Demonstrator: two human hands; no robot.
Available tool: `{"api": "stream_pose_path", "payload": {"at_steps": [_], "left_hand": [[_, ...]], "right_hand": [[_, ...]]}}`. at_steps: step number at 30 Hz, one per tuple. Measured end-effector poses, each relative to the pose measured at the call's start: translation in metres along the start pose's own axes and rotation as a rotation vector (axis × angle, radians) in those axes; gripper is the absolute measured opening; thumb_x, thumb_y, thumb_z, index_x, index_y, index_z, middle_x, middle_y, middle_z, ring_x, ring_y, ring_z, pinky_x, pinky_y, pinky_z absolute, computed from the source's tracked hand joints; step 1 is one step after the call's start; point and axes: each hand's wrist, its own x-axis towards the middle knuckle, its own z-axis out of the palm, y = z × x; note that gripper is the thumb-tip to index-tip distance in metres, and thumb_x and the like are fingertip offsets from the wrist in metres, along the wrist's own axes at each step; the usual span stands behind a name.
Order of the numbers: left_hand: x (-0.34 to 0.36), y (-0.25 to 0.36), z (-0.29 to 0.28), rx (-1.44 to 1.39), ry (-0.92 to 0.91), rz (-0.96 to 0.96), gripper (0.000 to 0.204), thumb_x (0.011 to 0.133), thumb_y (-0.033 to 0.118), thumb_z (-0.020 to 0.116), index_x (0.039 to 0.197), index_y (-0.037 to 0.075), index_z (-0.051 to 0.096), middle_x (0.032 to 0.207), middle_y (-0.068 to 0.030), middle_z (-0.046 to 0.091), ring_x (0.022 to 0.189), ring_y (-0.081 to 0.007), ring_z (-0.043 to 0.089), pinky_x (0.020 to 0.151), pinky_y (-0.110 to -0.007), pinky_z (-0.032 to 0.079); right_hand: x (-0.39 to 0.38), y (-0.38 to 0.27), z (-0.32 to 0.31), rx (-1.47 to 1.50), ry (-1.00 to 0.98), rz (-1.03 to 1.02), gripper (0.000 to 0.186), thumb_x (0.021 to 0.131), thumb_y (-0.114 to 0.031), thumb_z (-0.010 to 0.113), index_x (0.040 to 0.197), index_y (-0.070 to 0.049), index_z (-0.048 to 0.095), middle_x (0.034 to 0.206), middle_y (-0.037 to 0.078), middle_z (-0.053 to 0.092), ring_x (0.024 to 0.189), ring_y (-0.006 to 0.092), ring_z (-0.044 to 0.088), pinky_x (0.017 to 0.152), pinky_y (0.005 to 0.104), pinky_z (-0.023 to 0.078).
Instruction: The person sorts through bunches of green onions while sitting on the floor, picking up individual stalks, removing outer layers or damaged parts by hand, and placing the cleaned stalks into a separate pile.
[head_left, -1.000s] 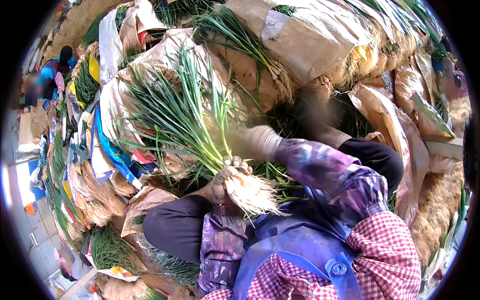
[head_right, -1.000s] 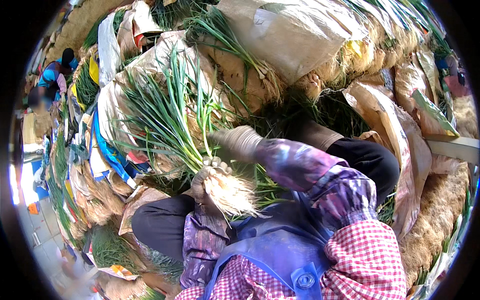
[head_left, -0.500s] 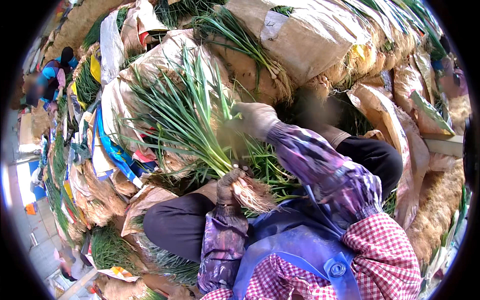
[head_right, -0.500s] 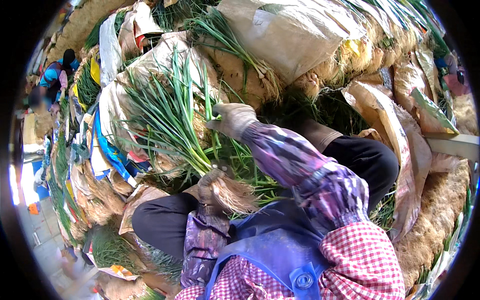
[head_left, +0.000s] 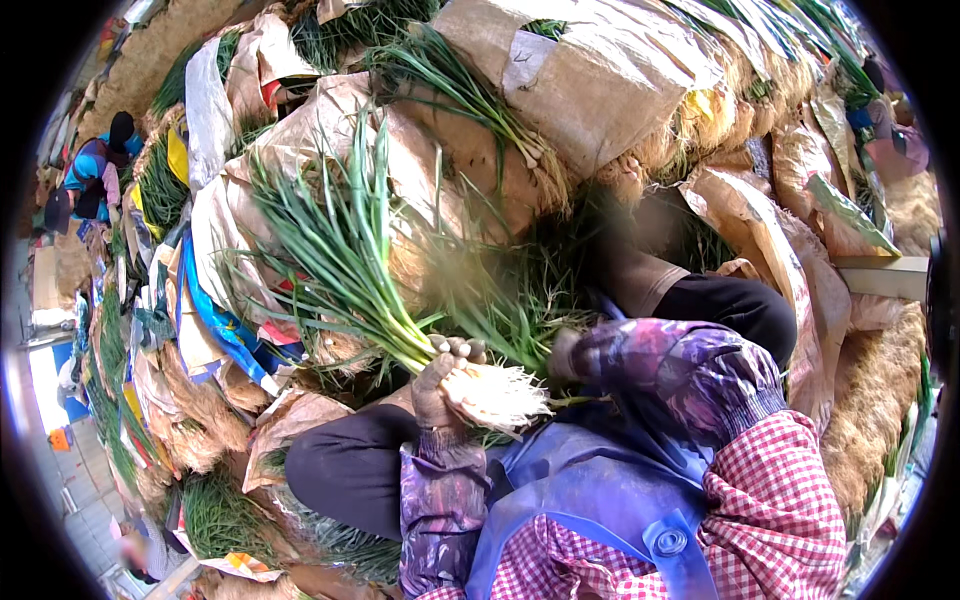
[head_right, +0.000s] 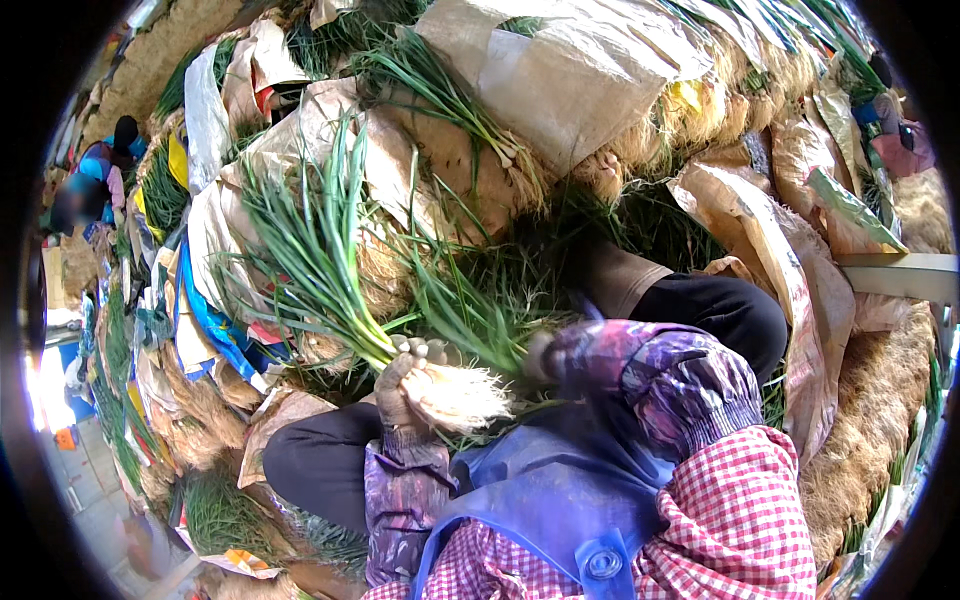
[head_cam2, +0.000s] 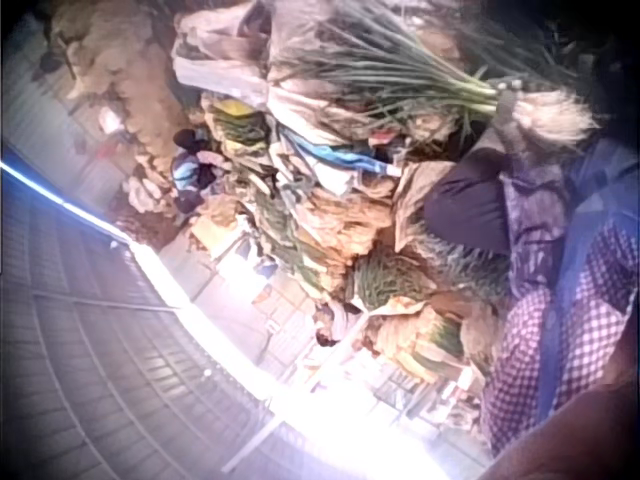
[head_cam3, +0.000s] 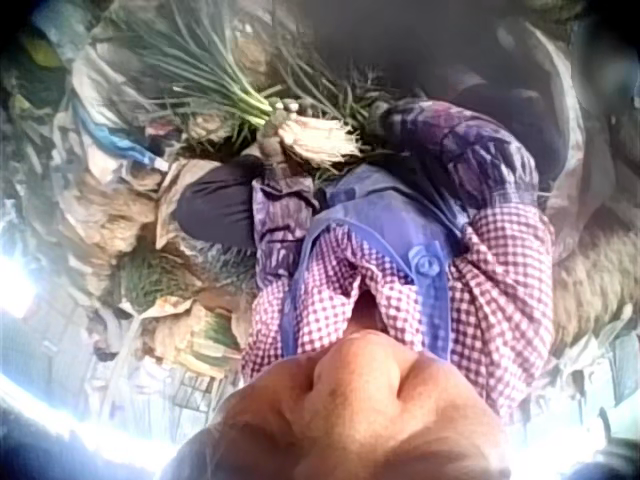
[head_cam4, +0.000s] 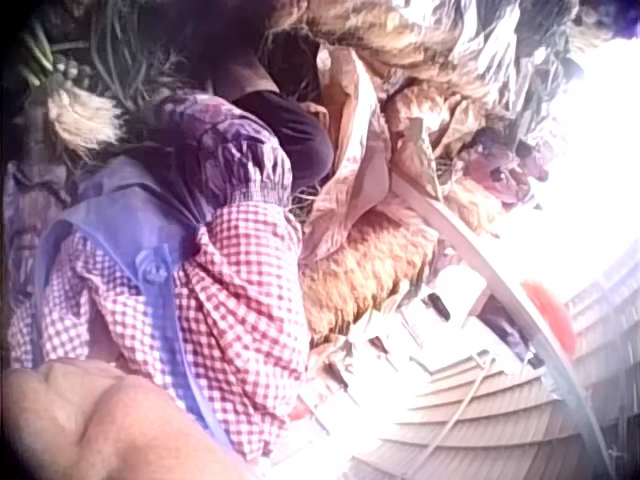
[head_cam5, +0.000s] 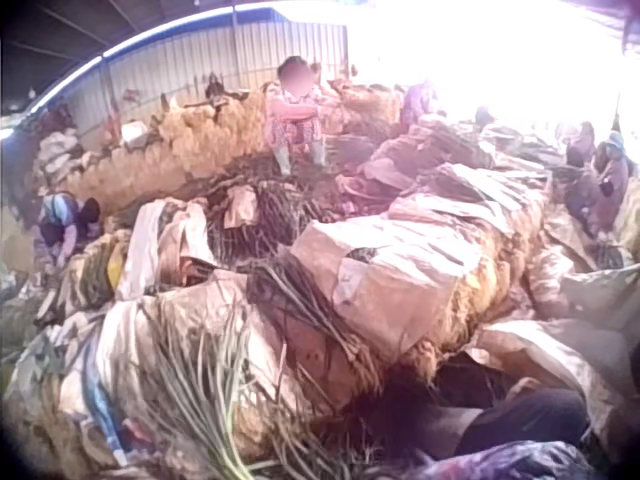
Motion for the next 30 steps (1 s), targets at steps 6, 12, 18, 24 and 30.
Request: {"api": "stream_pose_path", "payload": {"at_steps": [6, 12, 18, 24, 30], "left_hand": [[0.019, -0.006, -0.019, -0.042, -0.091, -0.043, 0.028, 0.079, 0.007, 0.063, 0.103, 0.006, 0.048, 0.079, -0.0049, 0.05, 0.082, -0.0215, 0.052, 0.081, -0.037, 0.046], [0.042, -0.029, -0.007, -0.099, -0.025, -0.226, 0.026, 0.078, 0.007, 0.066, 0.101, 0.007, 0.053, 0.086, -0.0057, 0.057, 0.086, -0.0209, 0.053, 0.086, -0.037, 0.045], [0.044, -0.025, -0.016, 0.088, 0.085, -0.196, 0.026, 0.082, 0.007, 0.063, 0.105, 0.01, 0.05, 0.118, -0.0143, 0.054, 0.103, -0.0275, 0.057, 0.083, -0.042, 0.051], [0.049, -0.031, -0.02, 0.383, 0.206, -0.15, 0.027, 0.079, 0.009, 0.066, 0.102, 0.001, 0.053, 0.079, -0.0106, 0.061, 0.06, -0.0184, 0.059, 0.052, -0.028, 0.051], [0.042, -0.035, -0.032, 0.274, 0.265, -0.238, 0.026, 0.076, 0.008, 0.069, 0.097, 0.003, 0.054, 0.079, -0.0107, 0.059, 0.072, -0.0229, 0.062, 0.058, -0.035, 0.055]], "right_hand": [[-0.017, 0.057, -0.061, 0.863, -0.133, -0.096, 0.024, 0.084, -0.019, 0.06, 0.107, -0.016, 0.067, 0.095, 0.004, 0.068, 0.069, 0.0182, 0.063, 0.06, 0.034, 0.052], [-0.031, 0.178, -0.178, 0.367, 1.192, 0.899, 0.019, 0.076, -0.023, 0.058, 0.093, -0.013, 0.059, 0.087, 0.011, 0.064, 0.081, 0.032, 0.063, 0.068, 0.0439, 0.049], [-0.025, 0.15, -0.167, 0.302, 1.375, 0.617, 0.014, 0.077, -0.02, 0.061, 0.086, -0.01, 0.061, 0.085, 0.011, 0.066, 0.076, 0.0305, 0.064, 0.065, 0.0409, 0.051], [-0.058, 0.02, -0.124, 1.528, 0.637, 0.0, 0.036, 0.074, -0.023, 0.073, 0.099, 0.001, 0.066, 0.081, 0.007, 0.066, 0.07, 0.0134, 0.06, 0.069, 0.0296, 0.05], [-0.006, 0.028, -0.129, 1.728, 0.989, -0.013, 0.03, 0.084, -0.033, 0.064, 0.09, -0.004, 0.066, 0.075, 0.005, 0.065, 0.063, 0.015, 0.059, 0.06, 0.03, 0.049]]}}
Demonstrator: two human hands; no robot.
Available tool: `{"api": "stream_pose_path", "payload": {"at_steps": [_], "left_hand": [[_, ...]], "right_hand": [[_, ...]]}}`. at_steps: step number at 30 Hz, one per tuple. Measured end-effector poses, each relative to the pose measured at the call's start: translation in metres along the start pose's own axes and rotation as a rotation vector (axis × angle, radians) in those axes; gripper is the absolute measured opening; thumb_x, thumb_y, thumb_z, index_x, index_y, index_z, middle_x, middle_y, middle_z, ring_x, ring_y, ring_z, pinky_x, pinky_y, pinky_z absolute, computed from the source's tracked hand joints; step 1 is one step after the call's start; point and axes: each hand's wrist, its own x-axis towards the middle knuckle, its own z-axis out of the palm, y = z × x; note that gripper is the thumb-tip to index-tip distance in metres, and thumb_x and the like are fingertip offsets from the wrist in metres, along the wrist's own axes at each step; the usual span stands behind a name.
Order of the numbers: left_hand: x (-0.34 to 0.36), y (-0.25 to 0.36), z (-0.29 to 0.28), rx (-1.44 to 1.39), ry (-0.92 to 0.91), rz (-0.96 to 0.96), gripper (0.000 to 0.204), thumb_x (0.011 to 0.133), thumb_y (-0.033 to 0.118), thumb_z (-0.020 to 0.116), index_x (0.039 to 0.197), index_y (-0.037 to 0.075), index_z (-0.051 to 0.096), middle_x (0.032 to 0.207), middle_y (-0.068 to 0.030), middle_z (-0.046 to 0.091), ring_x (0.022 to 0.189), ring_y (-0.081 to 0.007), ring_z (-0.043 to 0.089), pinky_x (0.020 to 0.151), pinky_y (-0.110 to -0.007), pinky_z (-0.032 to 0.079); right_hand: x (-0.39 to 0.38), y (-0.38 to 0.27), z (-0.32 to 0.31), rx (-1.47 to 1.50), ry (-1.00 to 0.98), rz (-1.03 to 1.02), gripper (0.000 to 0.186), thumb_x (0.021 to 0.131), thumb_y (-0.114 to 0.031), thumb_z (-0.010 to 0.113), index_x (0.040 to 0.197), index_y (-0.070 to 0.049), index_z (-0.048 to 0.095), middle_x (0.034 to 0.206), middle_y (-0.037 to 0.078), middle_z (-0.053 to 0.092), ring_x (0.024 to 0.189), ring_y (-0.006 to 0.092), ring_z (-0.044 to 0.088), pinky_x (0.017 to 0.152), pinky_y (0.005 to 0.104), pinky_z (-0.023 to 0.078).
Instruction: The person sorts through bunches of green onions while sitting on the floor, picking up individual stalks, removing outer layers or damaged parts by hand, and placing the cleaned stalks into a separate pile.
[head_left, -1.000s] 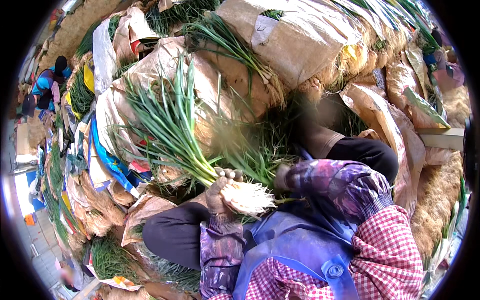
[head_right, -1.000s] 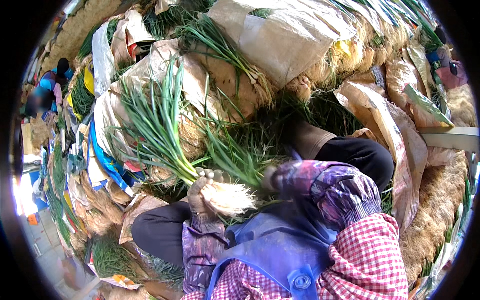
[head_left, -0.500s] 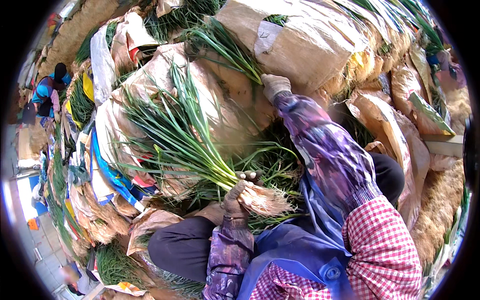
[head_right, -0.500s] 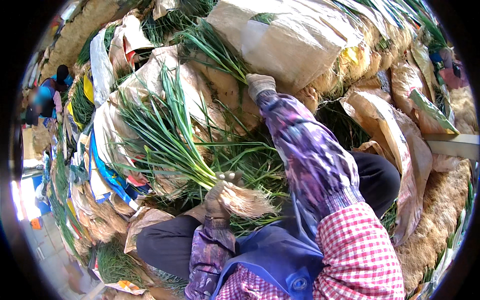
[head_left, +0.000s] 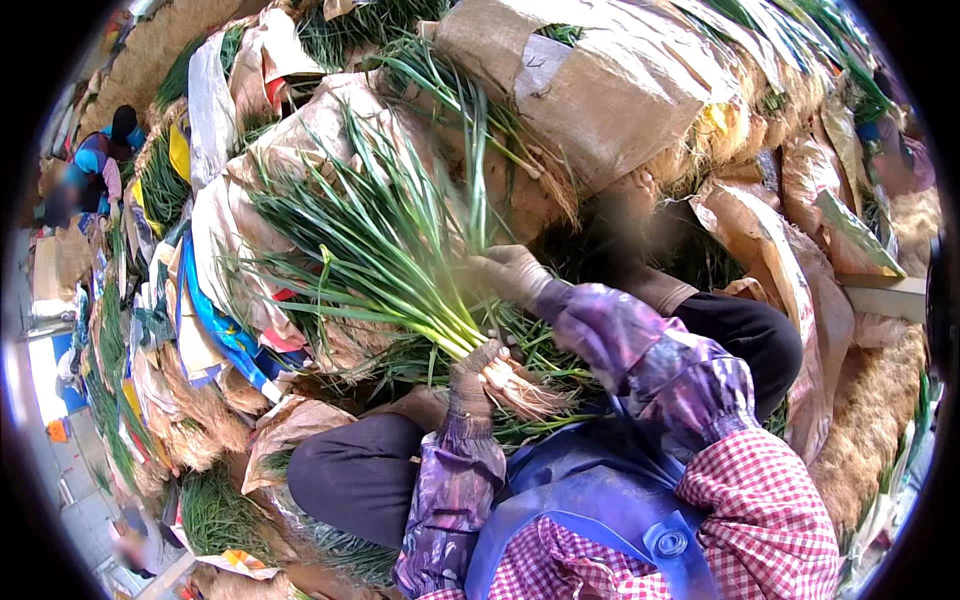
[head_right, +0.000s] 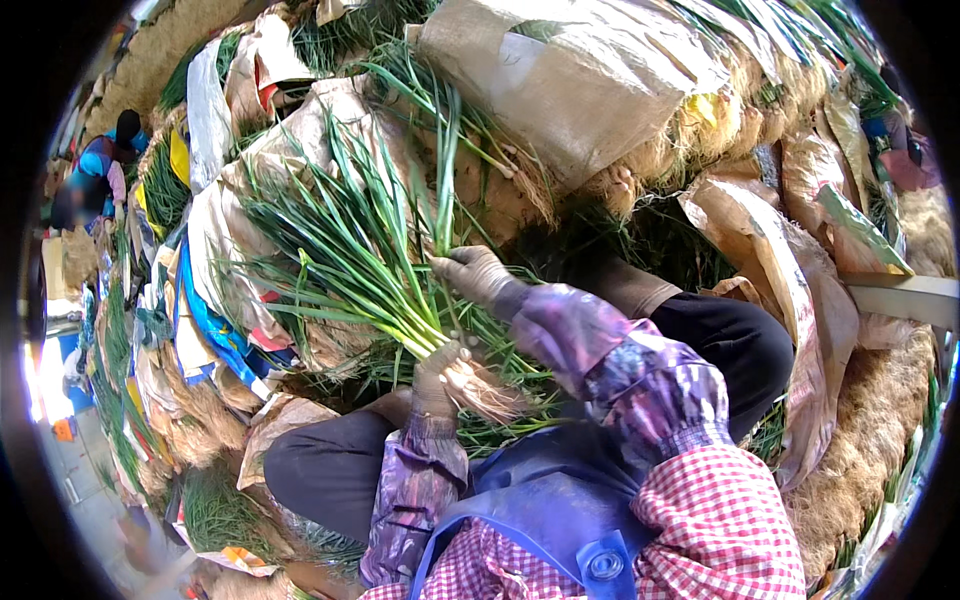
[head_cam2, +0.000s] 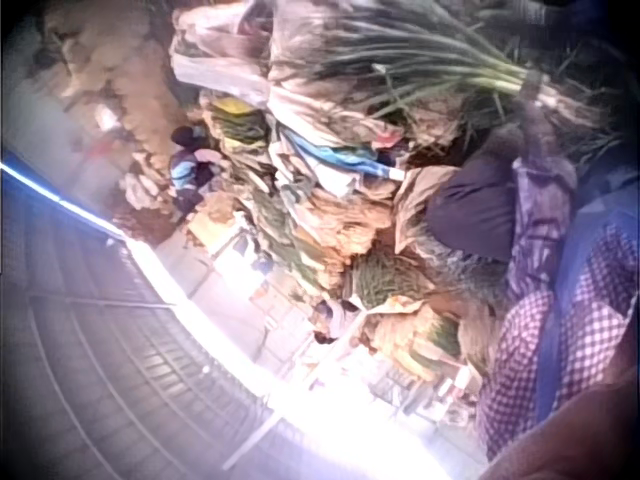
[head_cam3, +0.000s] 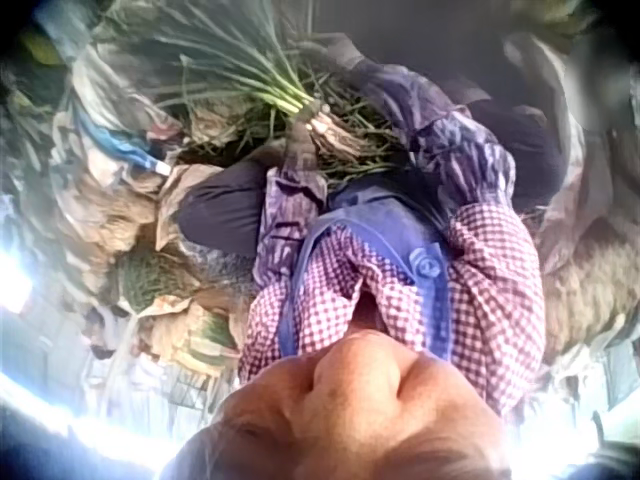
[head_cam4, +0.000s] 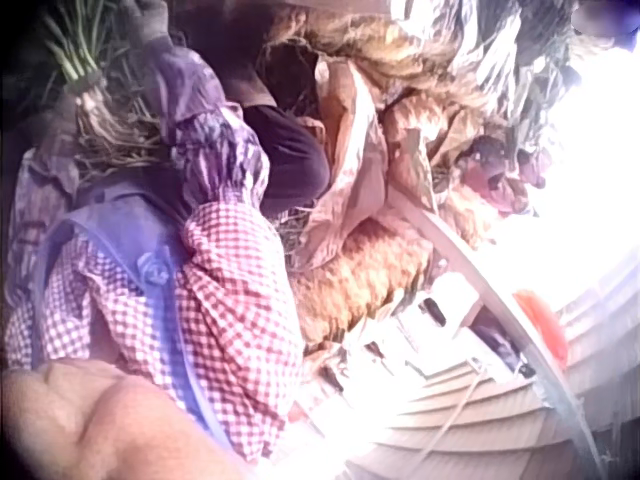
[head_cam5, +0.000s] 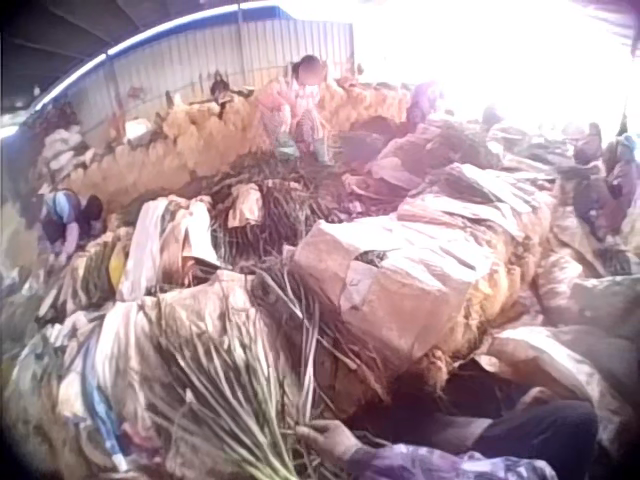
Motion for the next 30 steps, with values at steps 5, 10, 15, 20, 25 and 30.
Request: {"api": "stream_pose_path", "payload": {"at_steps": [5, 10, 15, 20, 25, 30], "left_hand": [[-0.022, 0.013, 0.02, -0.377, -0.35, -0.047, 0.024, 0.081, 0.01, 0.063, 0.099, 0.007, 0.049, 0.085, -0.0065, 0.051, 0.078, -0.0206, 0.053, 0.068, -0.034, 0.048], [-0.038, 0.024, 0.032, -0.336, -0.482, 0.276, 0.047, 0.082, 0.01, 0.06, 0.125, 0.009, 0.042, 0.08, -0.0023, 0.046, 0.065, -0.0128, 0.038, 0.063, -0.028, 0.036], [-0.014, 0.009, 0.035, -0.328, -0.381, 0.074, 0.031, 0.076, 0.01, 0.068, 0.1, 0.005, 0.05, 0.082, -0.0069, 0.056, 0.09, -0.0204, 0.052, 0.086, -0.038, 0.042], [-0.003, 0.007, -0.024, -0.143, -0.218, 0.052, 0.023, 0.084, 0.012, 0.062, 0.103, 0.003, 0.052, 0.084, -0.0101, 0.058, 0.071, -0.0198, 0.058, 0.059, -0.031, 0.052], [0.004, 0.0, -0.017, 0.082, -0.107, 0.075, 0.02, 0.085, 0.015, 0.061, 0.099, 0.0, 0.057, 0.075, -0.0106, 0.059, 0.069, -0.0195, 0.058, 0.06, -0.03, 0.049], [-0.001, -0.006, -0.019, 0.127, -0.009, 0.134, 0.023, 0.086, 0.019, 0.059, 0.098, 0.0, 0.055, 0.081, -0.0098, 0.06, 0.068, -0.0187, 0.058, 0.059, -0.029, 0.049]], "right_hand": [[0.021, 0.008, -0.028, -0.963, 0.297, -0.161, 0.017, 0.079, -0.017, 0.056, 0.093, -0.01, 0.065, 0.081, 0.011, 0.065, 0.073, 0.0277, 0.064, 0.066, 0.0388, 0.051], [0.016, -0.014, -0.042, -1.605, -0.529, 0.229, 0.018, 0.074, -0.024, 0.062, 0.081, -0.008, 0.068, 0.082, 0.012, 0.067, 0.076, 0.0267, 0.065, 0.066, 0.039, 0.052], [0.099, -0.056, -0.102, -1.476, 0.468, -0.243, 0.012, 0.077, -0.011, 0.058, 0.085, -0.009, 0.066, 0.093, 0.012, 0.066, 0.086, 0.0302, 0.065, 0.067, 0.0426, 0.053], [0.07, -0.074, -0.055, -1.155, -0.142, -0.028, 0.026, 0.078, -0.019, 0.066, 0.099, -0.005, 0.067, 0.093, 0.009, 0.069, 0.084, 0.0239, 0.066, 0.074, 0.0399, 0.053], [-0.022, -0.017, -0.04, 0.087, -0.655, 0.234, 0.02, 0.084, -0.015, 0.066, 0.095, 0.001, 0.065, 0.084, 0.008, 0.067, 0.077, 0.0137, 0.063, 0.073, 0.0269, 0.052], [-0.033, 0.0, -0.028, 0.227, -0.678, 0.281, 0.015, 0.083, -0.009, 0.066, 0.094, 0.0, 0.064, 0.082, 0.007, 0.067, 0.073, 0.0132, 0.064, 0.07, 0.0254, 0.053]]}}
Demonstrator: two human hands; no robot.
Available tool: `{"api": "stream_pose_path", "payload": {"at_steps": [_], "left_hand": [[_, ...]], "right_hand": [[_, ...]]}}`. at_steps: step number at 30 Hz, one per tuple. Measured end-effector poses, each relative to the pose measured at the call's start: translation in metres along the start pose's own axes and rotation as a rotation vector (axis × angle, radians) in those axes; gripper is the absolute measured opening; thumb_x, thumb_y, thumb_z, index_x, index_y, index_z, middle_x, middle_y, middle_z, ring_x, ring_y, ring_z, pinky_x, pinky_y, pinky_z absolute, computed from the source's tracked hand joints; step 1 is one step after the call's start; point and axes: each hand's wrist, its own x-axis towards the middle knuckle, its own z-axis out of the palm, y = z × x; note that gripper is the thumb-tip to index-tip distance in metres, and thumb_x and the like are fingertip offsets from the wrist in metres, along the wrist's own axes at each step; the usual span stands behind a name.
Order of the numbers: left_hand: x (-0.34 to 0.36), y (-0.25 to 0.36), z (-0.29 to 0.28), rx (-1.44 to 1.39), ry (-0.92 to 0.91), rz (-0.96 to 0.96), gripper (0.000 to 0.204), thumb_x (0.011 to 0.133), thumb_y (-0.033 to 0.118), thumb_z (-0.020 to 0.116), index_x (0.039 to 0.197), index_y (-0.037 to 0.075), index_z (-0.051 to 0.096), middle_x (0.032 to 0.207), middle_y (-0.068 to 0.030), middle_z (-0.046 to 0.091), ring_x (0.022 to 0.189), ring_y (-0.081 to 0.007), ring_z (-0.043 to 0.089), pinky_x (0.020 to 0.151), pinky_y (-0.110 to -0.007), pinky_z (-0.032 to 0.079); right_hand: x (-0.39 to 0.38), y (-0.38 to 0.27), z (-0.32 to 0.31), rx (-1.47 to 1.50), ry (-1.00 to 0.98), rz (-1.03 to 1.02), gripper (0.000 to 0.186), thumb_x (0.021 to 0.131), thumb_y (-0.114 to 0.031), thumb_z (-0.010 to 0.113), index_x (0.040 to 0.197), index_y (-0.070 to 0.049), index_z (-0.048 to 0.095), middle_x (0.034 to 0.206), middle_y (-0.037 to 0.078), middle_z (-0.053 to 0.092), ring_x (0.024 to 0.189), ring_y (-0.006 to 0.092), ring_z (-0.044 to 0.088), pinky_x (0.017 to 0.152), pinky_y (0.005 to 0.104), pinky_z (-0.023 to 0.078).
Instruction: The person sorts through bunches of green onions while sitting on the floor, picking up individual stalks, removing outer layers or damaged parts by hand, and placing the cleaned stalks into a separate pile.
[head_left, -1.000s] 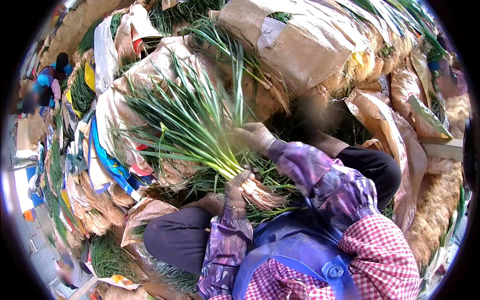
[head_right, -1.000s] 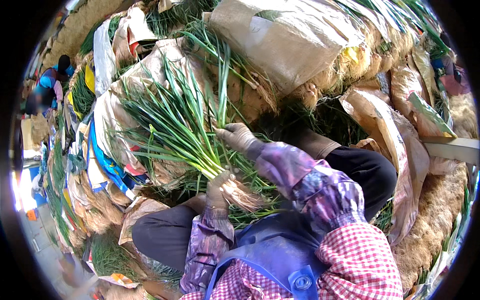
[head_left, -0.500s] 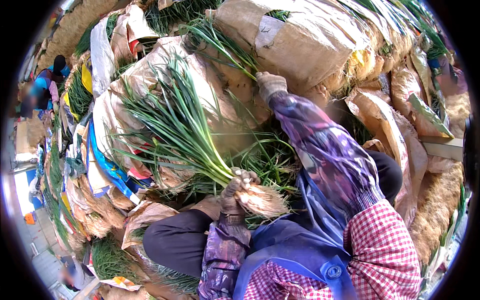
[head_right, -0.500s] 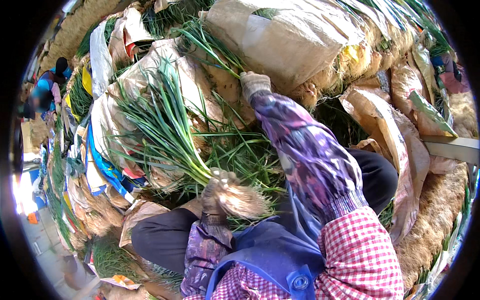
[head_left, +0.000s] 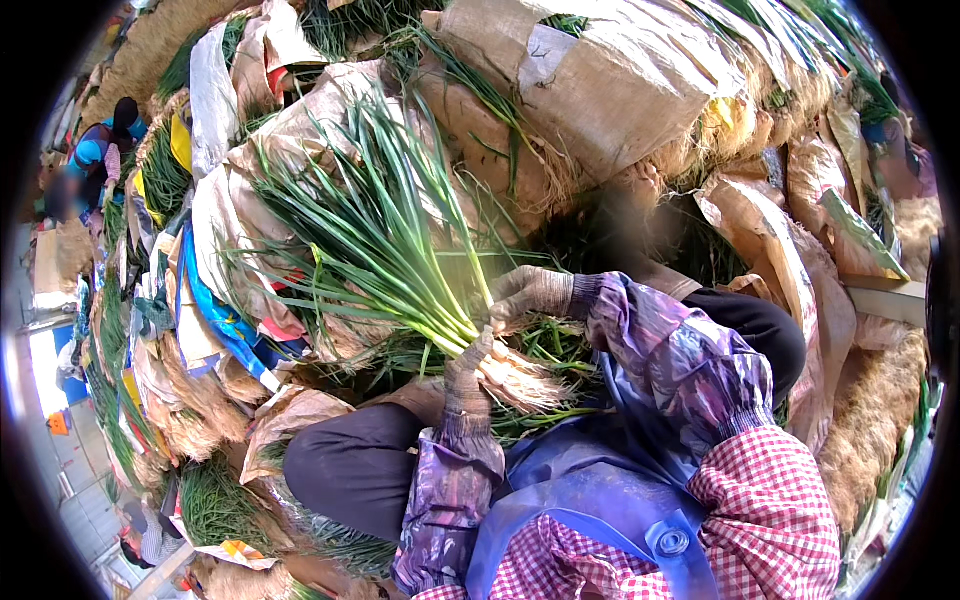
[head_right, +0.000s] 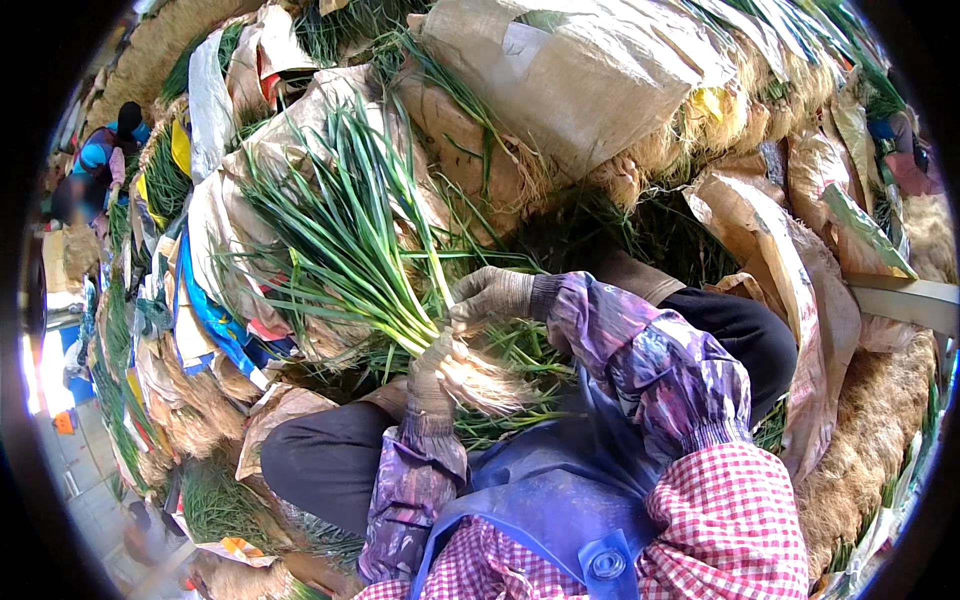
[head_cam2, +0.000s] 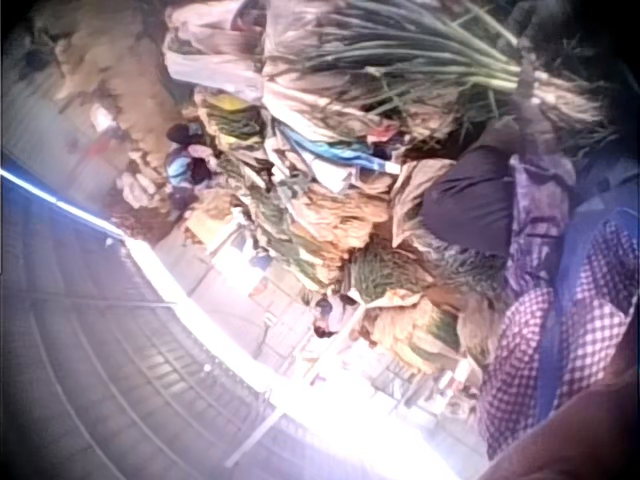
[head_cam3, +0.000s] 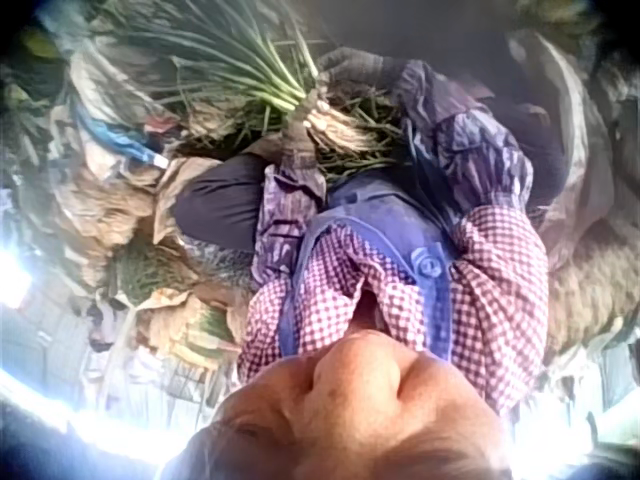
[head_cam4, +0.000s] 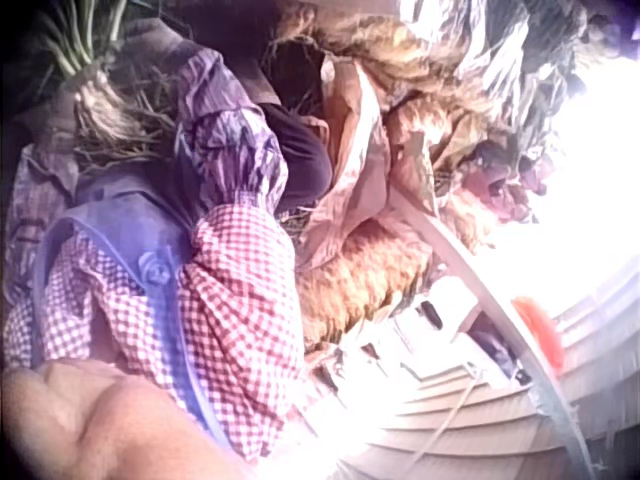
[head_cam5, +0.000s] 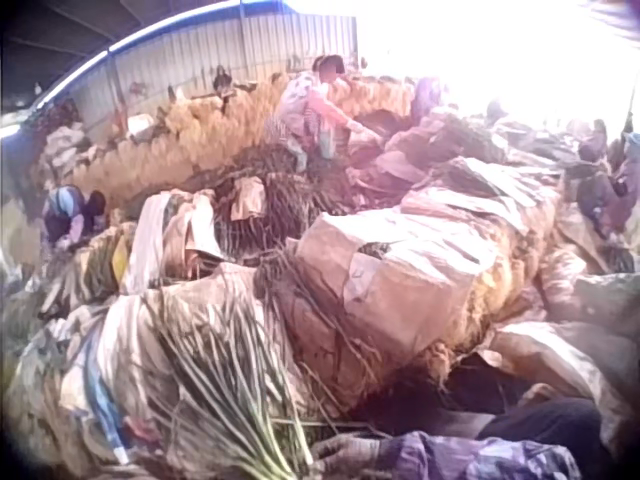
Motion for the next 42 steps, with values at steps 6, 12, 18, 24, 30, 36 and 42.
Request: {"api": "stream_pose_path", "payload": {"at_steps": [6, 12, 18, 24, 30, 36, 42], "left_hand": [[-0.015, 0.001, 0.021, 0.062, 0.117, 0.041, 0.025, 0.076, 0.004, 0.069, 0.097, 0.003, 0.055, 0.069, -0.0058, 0.058, 0.058, -0.0156, 0.057, 0.051, -0.027, 0.049], [-0.027, 0.007, 0.038, 0.085, 0.134, -0.021, 0.017, 0.076, 0.002, 0.068, 0.088, 0.001, 0.057, 0.066, -0.0055, 0.058, 0.053, -0.0163, 0.057, 0.046, -0.027, 0.048], [-0.034, 0.01, 0.011, -0.258, -0.107, -0.19, 0.04, 0.072, 0.009, 0.071, 0.106, 0.0, 0.051, 0.082, -0.0121, 0.06, 0.07, -0.0206, 0.06, 0.065, -0.031, 0.052], [-0.04, 0.016, 0.023, -0.506, -0.441, -0.206, 0.029, 0.078, 0.016, 0.068, 0.098, 0.007, 0.048, 0.081, -0.0049, 0.051, 0.075, -0.0187, 0.05, 0.067, -0.029, 0.045], [-0.045, 0.046, 0.031, -0.237, -0.261, -0.317, 0.03, 0.077, 0.02, 0.069, 0.093, 0.009, 0.046, 0.077, -0.0015, 0.045, 0.08, -0.0163, 0.047, 0.073, -0.031, 0.044], [-0.037, 0.035, 0.031, -0.478, -0.438, -0.059, 0.033, 0.076, 0.017, 0.068, 0.099, 0.003, 0.048, 0.085, -0.0072, 0.051, 0.084, -0.0174, 0.05, 0.073, -0.029, 0.044], [-0.021, 0.02, 0.044, -0.435, -0.325, -0.043, 0.036, 0.074, 0.006, 0.071, 0.104, 0.007, 0.051, 0.088, -0.007, 0.056, 0.091, -0.0243, 0.056, 0.075, -0.037, 0.054]], "right_hand": [[0.017, 0.016, -0.008, -0.655, 0.308, -0.263, 0.047, 0.076, -0.037, 0.074, 0.097, 0.004, 0.064, 0.085, 0.009, 0.067, 0.08, 0.0181, 0.062, 0.074, 0.0332, 0.05], [0.038, 0.023, 0.006, -0.514, 0.744, -0.306, 0.029, 0.082, -0.031, 0.066, 0.088, -0.003, 0.066, 0.068, 0.004, 0.064, 0.063, 0.0181, 0.06, 0.062, 0.0364, 0.048], [0.033, 0.002, 0.024, 0.081, 1.017, -0.376, 0.02, 0.081, -0.024, 0.063, 0.087, -0.005, 0.064, 0.067, 0.002, 0.06, 0.053, 0.0141, 0.055, 0.049, 0.0295, 0.045], [-0.003, 0.007, 0.007, -0.906, -0.078, 0.366, 0.042, 0.08, -0.045, 0.066, 0.087, -0.004, 0.065, 0.061, 0.002, 0.057, 0.056, 0.0108, 0.055, 0.054, 0.0284, 0.046], [0.004, -0.005, 0.046, -0.358, 0.356, -0.084, 0.029, 0.085, -0.024, 0.065, 0.097, 0.002, 0.062, 0.072, 0.005, 0.062, 0.067, 0.0107, 0.058, 0.059, 0.0273, 0.048], [0.002, -0.007, -0.06, -1.567, 0.436, 0.608, 0.014, 0.068, -0.021, 0.069, 0.077, -0.01, 0.068, 0.083, 0.01, 0.067, 0.077, 0.025, 0.065, 0.062, 0.0396, 0.052], [0.029, -0.103, -0.11, -1.348, 1.292, 0.137, 0.026, 0.08, -0.029, 0.061, 0.1, -0.013, 0.063, 0.098, 0.012, 0.065, 0.093, 0.0309, 0.062, 0.077, 0.0417, 0.049]]}}
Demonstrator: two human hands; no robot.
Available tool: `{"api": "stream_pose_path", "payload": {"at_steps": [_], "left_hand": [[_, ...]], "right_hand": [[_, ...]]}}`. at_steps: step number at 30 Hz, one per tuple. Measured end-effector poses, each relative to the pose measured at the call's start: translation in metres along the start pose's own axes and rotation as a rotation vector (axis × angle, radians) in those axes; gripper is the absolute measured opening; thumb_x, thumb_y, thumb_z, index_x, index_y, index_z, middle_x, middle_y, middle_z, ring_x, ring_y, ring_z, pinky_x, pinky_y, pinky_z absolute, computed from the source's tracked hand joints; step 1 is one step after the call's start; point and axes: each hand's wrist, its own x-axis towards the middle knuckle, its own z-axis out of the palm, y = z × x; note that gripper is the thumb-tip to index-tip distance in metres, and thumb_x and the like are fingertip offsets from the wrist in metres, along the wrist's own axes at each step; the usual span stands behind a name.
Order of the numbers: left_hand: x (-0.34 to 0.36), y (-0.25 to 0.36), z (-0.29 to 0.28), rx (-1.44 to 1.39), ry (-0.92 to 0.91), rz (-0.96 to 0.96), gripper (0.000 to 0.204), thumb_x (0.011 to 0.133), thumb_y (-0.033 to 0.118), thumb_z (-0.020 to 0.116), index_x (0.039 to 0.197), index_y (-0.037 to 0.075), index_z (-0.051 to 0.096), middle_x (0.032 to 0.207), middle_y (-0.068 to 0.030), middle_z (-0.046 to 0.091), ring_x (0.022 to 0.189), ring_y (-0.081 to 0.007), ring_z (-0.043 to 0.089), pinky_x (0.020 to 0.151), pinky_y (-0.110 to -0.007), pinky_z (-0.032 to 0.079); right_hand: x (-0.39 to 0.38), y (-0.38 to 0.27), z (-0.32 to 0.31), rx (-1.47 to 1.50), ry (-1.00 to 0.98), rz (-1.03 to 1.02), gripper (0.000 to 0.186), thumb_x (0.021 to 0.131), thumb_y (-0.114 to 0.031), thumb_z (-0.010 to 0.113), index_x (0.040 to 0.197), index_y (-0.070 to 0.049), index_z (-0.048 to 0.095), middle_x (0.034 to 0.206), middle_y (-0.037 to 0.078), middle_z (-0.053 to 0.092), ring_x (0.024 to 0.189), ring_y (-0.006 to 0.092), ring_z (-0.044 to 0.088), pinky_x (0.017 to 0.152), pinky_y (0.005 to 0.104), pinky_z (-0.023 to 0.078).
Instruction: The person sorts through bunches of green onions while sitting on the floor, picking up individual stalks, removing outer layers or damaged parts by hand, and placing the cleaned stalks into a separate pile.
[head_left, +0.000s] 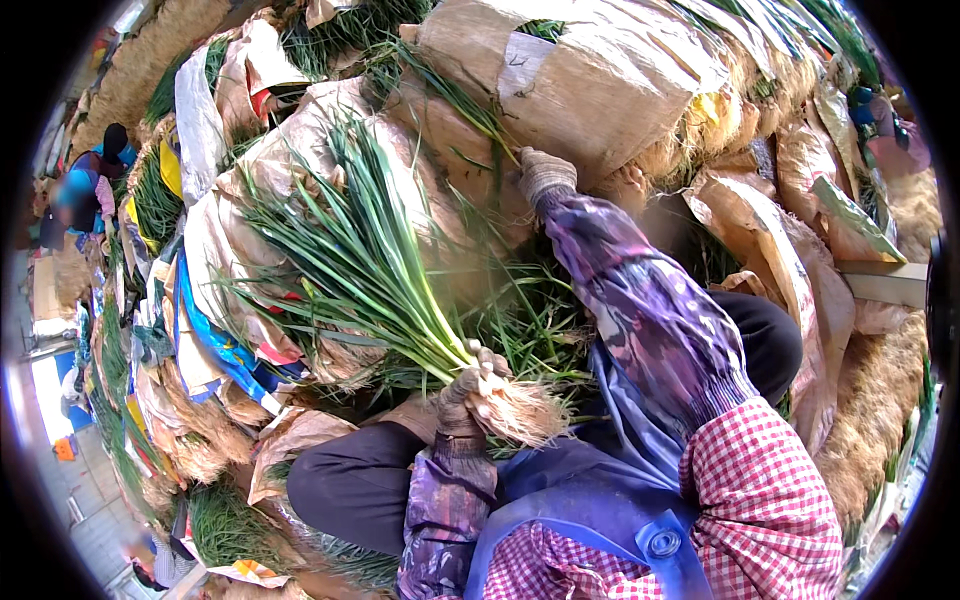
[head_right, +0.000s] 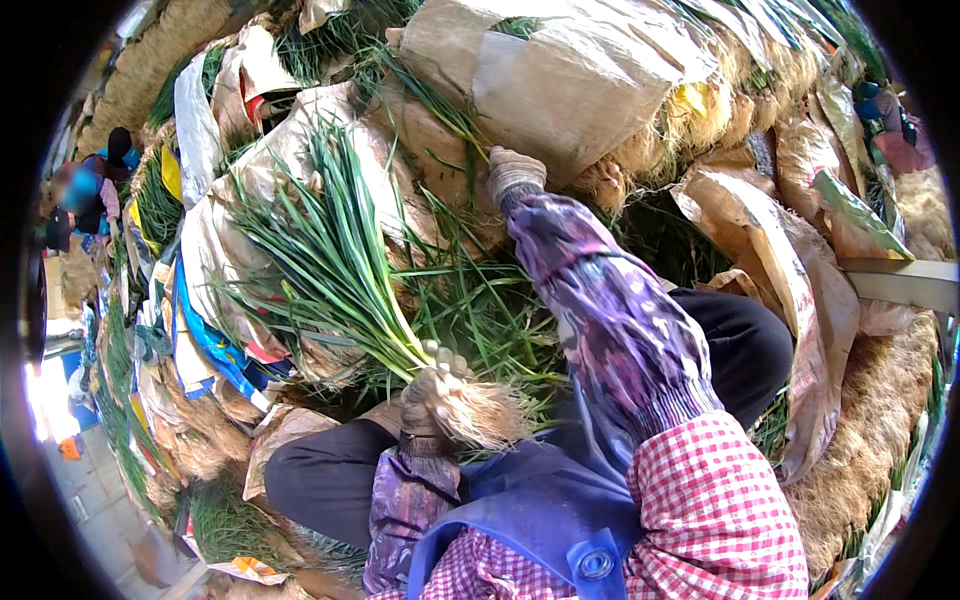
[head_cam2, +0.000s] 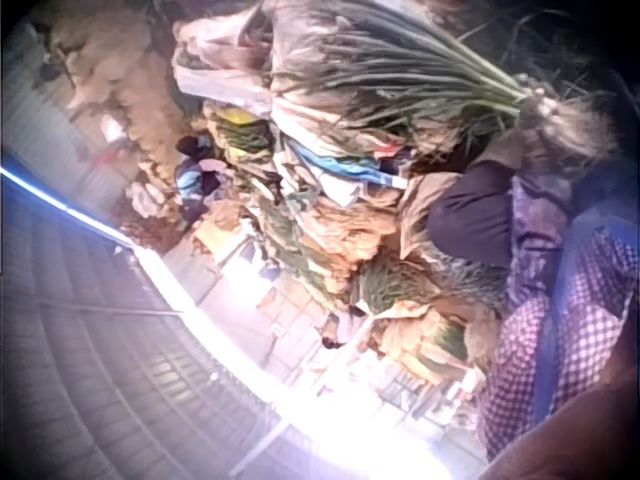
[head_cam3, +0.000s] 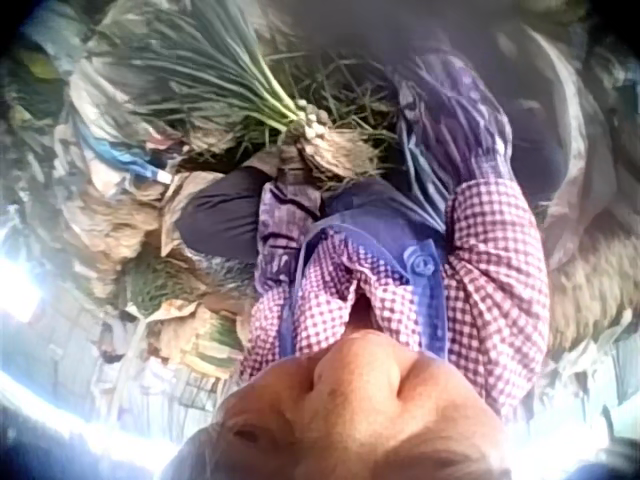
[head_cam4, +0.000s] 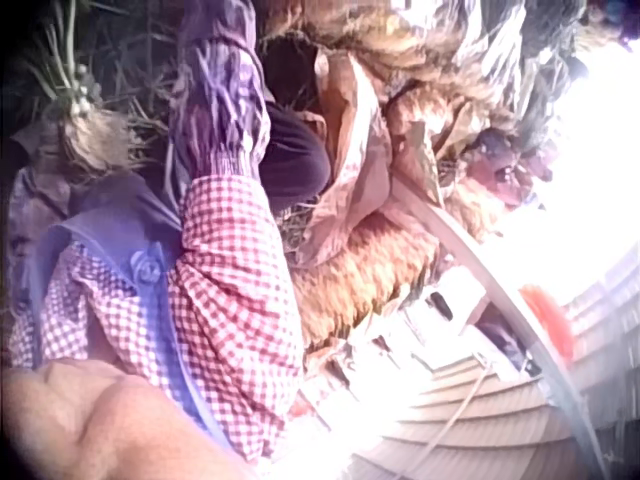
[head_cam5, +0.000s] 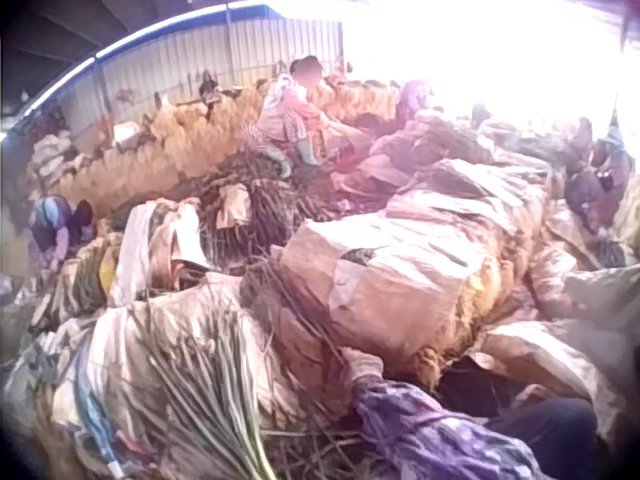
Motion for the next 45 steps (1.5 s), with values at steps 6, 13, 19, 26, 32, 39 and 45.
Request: {"api": "stream_pose_path", "payload": {"at_steps": [6, 13, 19, 26, 32, 39, 45], "left_hand": [[0.003, 0.011, -0.066, 0.018, 0.03, -0.124, 0.033, 0.08, 0.008, 0.066, 0.107, 0.0, 0.048, 0.073, -0.0101, 0.056, 0.071, -0.0218, 0.057, 0.066, -0.037, 0.052], [0.007, 0.009, -0.062, 0.217, 0.267, -0.012, 0.027, 0.081, 0.009, 0.066, 0.1, -0.005, 0.052, 0.072, -0.0122, 0.058, 0.061, -0.0206, 0.058, 0.059, -0.032, 0.053], [0.007, 0.003, -0.06, 0.116, 0.22, -0.047, 0.027, 0.08, 0.008, 0.066, 0.1, -0.004, 0.053, 0.069, -0.011, 0.059, 0.062, -0.0223, 0.059, 0.059, -0.034, 0.053], [-0.007, 0.007, -0.024, 0.16, 0.39, 0.031, 0.03, 0.078, 0.009, 0.068, 0.104, 0.003, 0.054, 0.084, -0.0106, 0.061, 0.074, -0.0221, 0.06, 0.067, -0.035, 0.052], [-0.012, 0.006, -0.005, 0.036, 0.048, 0.018, 0.03, 0.081, 0.016, 0.067, 0.106, 0.009, 0.051, 0.093, -0.0054, 0.054, 0.091, -0.0215, 0.054, 0.081, -0.036, 0.048], [-0.005, 0.005, -0.01, -0.1, -0.007, -0.092, 0.052, 0.077, 0.007, 0.068, 0.122, 0.006, 0.042, 0.093, -0.0056, 0.053, 0.095, -0.0216, 0.053, 0.088, -0.038, 0.046], [0.001, 0.002, -0.01, -0.122, 0.055, -0.082, 0.04, 0.076, 0.006, 0.069, 0.111, 0.004, 0.049, 0.096, -0.009, 0.056, 0.092, -0.0239, 0.056, 0.083, -0.037, 0.049]], "right_hand": [[-0.056, -0.005, 0.022, 0.59, -0.382, -0.461, 0.026, 0.077, -0.034, 0.067, 0.086, -0.009, 0.068, 0.079, 0.011, 0.066, 0.072, 0.0253, 0.063, 0.066, 0.037, 0.049], [-0.184, -0.031, -0.008, 0.044, -0.708, -0.768, 0.033, 0.078, -0.041, 0.068, 0.094, -0.012, 0.066, 0.065, 0.009, 0.061, 0.06, 0.02, 0.061, 0.054, 0.0349, 0.048], [-0.132, -0.031, 0.014, 0.976, -0.827, -0.094, 0.045, 0.077, -0.044, 0.071, 0.092, -0.001, 0.065, 0.067, 0.002, 0.059, 0.056, 0.0102, 0.054, 0.05, 0.0257, 0.046], [-0.153, -0.059, 0.031, 0.113, -0.29, -0.563, 0.026, 0.085, -0.032, 0.056, 0.084, -0.007, 0.063, 0.073, 0.017, 0.062, 0.07, 0.0331, 0.062, 0.063, 0.04, 0.05], [-0.101, -0.022, 0.034, -0.41, -0.783, -0.355, 0.023, 0.077, -0.026, 0.062, 0.094, -0.01, 0.067, 0.084, 0.009, 0.068, 0.08, 0.0259, 0.066, 0.068, 0.0404, 0.052], [0.007, -0.004, 0.017, -0.155, 0.12, -0.237, 0.016, 0.077, -0.015, 0.056, 0.09, -0.008, 0.064, 0.084, 0.013, 0.066, 0.086, 0.0312, 0.064, 0.07, 0.0431, 0.051], [0.027, 0.012, 0.017, -0.305, -0.135, -0.112, 0.02, 0.079, -0.016, 0.055, 0.097, -0.01, 0.062, 0.085, 0.014, 0.066, 0.087, 0.0318, 0.064, 0.072, 0.0439, 0.05]]}}
